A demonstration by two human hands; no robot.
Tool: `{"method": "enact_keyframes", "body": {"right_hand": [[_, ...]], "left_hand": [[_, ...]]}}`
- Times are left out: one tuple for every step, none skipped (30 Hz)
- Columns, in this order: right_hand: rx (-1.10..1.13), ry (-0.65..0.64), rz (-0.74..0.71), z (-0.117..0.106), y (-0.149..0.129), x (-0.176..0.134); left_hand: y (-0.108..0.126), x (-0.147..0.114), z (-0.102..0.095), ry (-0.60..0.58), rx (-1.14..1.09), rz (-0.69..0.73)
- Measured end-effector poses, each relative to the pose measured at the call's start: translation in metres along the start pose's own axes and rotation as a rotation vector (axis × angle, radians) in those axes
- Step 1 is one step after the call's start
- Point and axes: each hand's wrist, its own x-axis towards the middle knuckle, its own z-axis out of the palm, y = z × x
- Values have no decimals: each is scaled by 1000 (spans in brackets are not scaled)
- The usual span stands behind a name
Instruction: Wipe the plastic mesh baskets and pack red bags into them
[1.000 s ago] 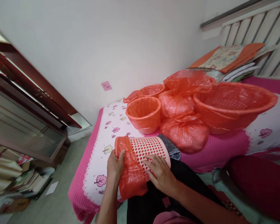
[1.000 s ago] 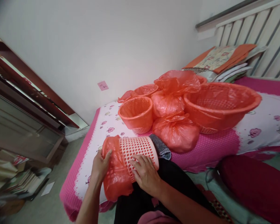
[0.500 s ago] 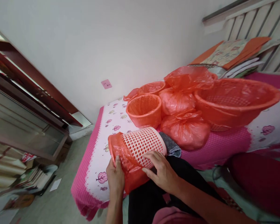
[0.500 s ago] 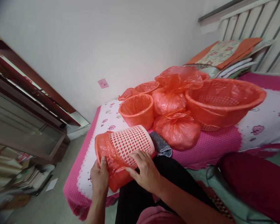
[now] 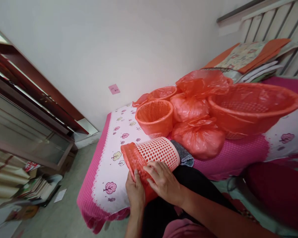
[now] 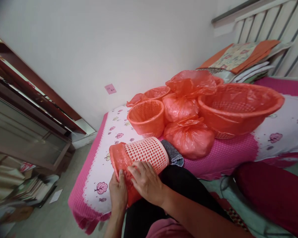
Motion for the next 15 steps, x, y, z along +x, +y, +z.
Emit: {"method": "enact_keyframes", "body": {"right_hand": [[-23,-1,-1,2,3,3],[-46,-3,3,3,6,5],[-68,-5,15,4,11,7],[-86,-8,35,5,16,8],[-94,-8,64,5,21,9],[-87,-5,102,4,27,10],[-60,0,146,3,32,10],[-15,5,194,2,37,9],[44,10,244,0,41,8],[105,13,290,-1,44,7],[154,17,325,-3,45,5],[183,27,339,-5,44,4],[187,39,326,-6,41,3],[172,48,287,-7,37,2],[141,47,228,-7,31,2]], "left_hand": [[1,-1,1,2,-3,-2],[1,-3,2,6,-1,-1],[1,-4,2,10,4,1],[0,-5,2,14,14,4],[0,-5,2,15,24,6],[-1,-6,2,14,28,6],[-1,-6,1,16,30,7],[-1,-6,1,19,30,9],[-1,-6,1,24,32,10],[-1,-6,1,27,36,9],[-1,-6,1,26,39,6],[-1,-6,1,22,43,1],[-1,-6,2,17,43,-4],[-2,-7,2,15,40,-7],[-2,-7,3,16,35,-7]]}}
